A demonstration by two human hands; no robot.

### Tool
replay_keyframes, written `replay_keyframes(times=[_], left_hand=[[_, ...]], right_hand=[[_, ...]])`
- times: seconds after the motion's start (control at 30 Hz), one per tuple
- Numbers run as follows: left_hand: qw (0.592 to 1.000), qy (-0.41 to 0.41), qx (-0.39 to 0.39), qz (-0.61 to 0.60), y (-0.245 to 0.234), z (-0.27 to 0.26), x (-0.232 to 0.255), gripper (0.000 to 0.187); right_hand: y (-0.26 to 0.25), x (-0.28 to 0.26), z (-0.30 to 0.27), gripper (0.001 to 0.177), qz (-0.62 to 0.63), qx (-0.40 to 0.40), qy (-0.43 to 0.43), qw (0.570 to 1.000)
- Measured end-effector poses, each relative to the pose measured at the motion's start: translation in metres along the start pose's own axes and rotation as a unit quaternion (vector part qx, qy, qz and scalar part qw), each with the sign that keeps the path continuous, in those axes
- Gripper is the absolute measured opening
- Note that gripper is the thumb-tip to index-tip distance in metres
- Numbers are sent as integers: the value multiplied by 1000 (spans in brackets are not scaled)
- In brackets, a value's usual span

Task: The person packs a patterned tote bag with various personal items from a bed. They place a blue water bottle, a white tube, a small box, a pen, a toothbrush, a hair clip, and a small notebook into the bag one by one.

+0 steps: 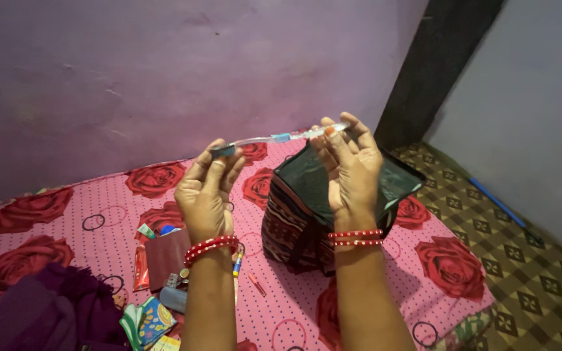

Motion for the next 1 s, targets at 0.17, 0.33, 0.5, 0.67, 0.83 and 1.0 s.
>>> replay_keyframes(times=[0.17,0.33,0.5,0.67,0.83,1.0], left_hand=[[1000,27,-6,-13,5,-7,13,27],[998,59,-8,-29,15,-16,38,22],[992,103,75,8,35,-30,50,15],[984,158,51,62,70,-22,52,10],[959,207,38,189,107,-14,18,14],[955,171,-4,242,111,-19,-27,20]], right_hand=[[-3,2,2,35,13,-29,-19,999],[-4,6,4,25,33,-24,-27,999],[-14,15,14,17,20,-26,-3,999],[-39,25,22,19,31,-59,98,993],[-55,37,23,20,62,-73,220,971],[-72,29,33,23,8,-114,273,955]])
Point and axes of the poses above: each hand's wrist, its own z-axis towards the middle knuckle, its own y-axis out of the palm, x = y × z, the point moved 1 cm from there along z, towards the middle knuckle, and after that the axes turned 12 degrees about z, right-handed, at the moved point
